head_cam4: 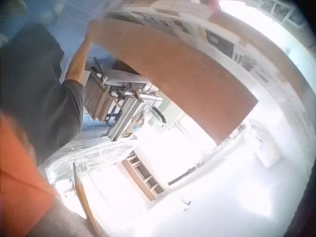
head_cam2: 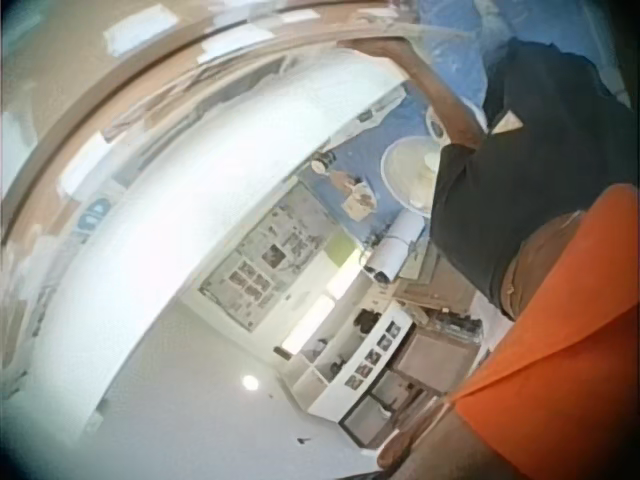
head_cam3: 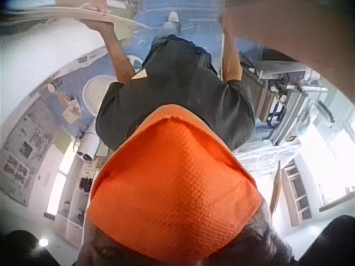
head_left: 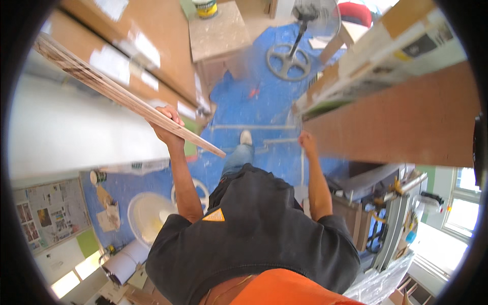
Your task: The person picks up a wooden cabinet door, positions it against a wall-mounted cabinet frame, and uses a cordless drill to attach the door with screws. The person aligns the door and fastens multiple screws to secure it in place.
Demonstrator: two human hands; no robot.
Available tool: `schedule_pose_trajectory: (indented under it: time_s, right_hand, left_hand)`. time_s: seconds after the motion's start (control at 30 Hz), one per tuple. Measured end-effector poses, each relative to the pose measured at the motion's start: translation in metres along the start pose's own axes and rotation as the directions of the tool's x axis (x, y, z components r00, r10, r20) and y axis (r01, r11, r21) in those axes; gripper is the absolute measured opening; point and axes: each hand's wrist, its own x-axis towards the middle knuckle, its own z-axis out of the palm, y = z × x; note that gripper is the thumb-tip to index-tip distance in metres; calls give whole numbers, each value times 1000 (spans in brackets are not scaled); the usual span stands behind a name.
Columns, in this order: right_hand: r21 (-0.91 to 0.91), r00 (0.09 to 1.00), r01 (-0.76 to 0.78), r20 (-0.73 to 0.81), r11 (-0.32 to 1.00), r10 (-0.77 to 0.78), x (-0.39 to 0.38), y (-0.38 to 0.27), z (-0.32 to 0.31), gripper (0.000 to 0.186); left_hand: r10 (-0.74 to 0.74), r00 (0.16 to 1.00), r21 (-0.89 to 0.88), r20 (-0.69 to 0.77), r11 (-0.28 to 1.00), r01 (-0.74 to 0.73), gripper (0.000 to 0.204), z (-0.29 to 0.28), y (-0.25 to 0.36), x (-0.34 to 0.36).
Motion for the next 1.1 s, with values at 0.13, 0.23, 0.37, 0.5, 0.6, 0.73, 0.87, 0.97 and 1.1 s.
schedule_pose_trajectory:
  time_s: [0.13,0.23,0.37,0.5,0.6,0.73,0.87,0.97,1.1]
  right_hand:
    - [-4,988,-153,17,988,153,40,-25,33,31]
    - [79,973,-206,-85,975,212,62,-60,46,34]
    - [38,969,-230,-88,972,233,150,-123,57,37]
    - [-112,996,-81,17,990,83,291,-205,81,38]
    - [-184,987,66,159,981,-37,409,-292,128,38]
    - [-362,945,282,265,889,-192,528,-419,198,41]
    - [-75,805,403,504,912,-314,590,-519,254,38]
    - [-68,791,353,555,933,-259,617,-563,284,39]
    - [-91,761,177,644,980,-78,665,-602,320,39]
  left_hand:
    - [26,997,-69,71,997,-21,45,63,-61,121]
    - [-8,996,-113,94,993,18,36,117,-96,200]
    - [71,944,-299,322,954,30,23,178,-160,304]
    - [10,987,-236,158,971,28,19,218,-226,380]
    - [61,996,-187,71,981,-47,18,241,-258,439]
    - [107,994,-173,4,979,-104,20,280,-284,527]
    - [167,976,-176,141,974,-142,19,312,-300,600]
    - [226,955,-131,194,970,-203,20,338,-327,657]
    - [204,949,-194,240,968,-159,22,375,-390,760]
